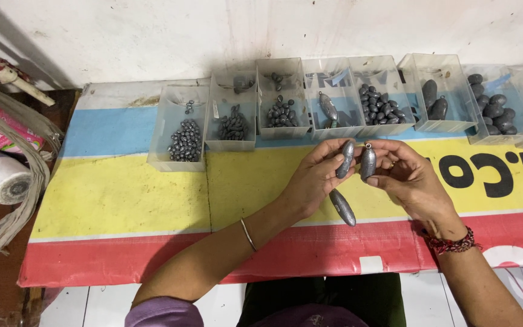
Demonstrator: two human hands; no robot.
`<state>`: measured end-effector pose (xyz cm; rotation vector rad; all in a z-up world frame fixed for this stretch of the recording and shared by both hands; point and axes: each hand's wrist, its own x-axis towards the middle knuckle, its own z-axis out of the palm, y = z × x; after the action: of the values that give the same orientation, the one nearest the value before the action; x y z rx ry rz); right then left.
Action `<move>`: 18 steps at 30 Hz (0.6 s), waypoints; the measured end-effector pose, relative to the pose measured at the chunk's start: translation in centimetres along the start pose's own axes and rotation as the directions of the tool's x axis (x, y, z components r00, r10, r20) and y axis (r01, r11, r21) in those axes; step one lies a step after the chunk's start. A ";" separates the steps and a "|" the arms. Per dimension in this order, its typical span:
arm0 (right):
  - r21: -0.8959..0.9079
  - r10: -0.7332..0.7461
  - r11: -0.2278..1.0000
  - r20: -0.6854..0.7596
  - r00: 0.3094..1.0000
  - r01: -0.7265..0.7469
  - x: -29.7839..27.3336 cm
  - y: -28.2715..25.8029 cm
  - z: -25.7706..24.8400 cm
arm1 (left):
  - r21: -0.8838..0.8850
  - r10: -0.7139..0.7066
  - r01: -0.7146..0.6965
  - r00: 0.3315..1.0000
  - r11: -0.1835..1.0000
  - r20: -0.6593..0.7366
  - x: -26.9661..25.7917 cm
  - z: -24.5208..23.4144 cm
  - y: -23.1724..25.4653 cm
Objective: Sorting and inspecting lead fishing weights into different compartments of a storage bin
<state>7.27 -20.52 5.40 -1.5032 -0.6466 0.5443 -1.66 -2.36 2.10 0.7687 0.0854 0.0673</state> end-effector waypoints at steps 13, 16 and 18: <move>-0.149 0.087 0.985 0.022 0.996 -0.083 0.0 -0.2 1.7 | 0.206 -0.083 0.126 0.975 0.970 -0.206 -0.1 0.4 -0.8; -0.206 0.092 0.975 0.025 0.995 -0.085 0.0 -0.6 2.0 | 0.233 -0.076 0.124 0.976 0.965 -0.205 -0.2 0.4 -0.6; -0.226 0.092 0.970 0.014 0.996 -0.087 0.0 -0.6 2.1 | 0.221 -0.085 0.127 0.978 0.967 -0.190 0.0 0.1 -1.0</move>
<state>5.77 -18.96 5.87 -1.7481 -0.6792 0.5732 -1.60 -3.13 1.52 0.9904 0.3103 0.0243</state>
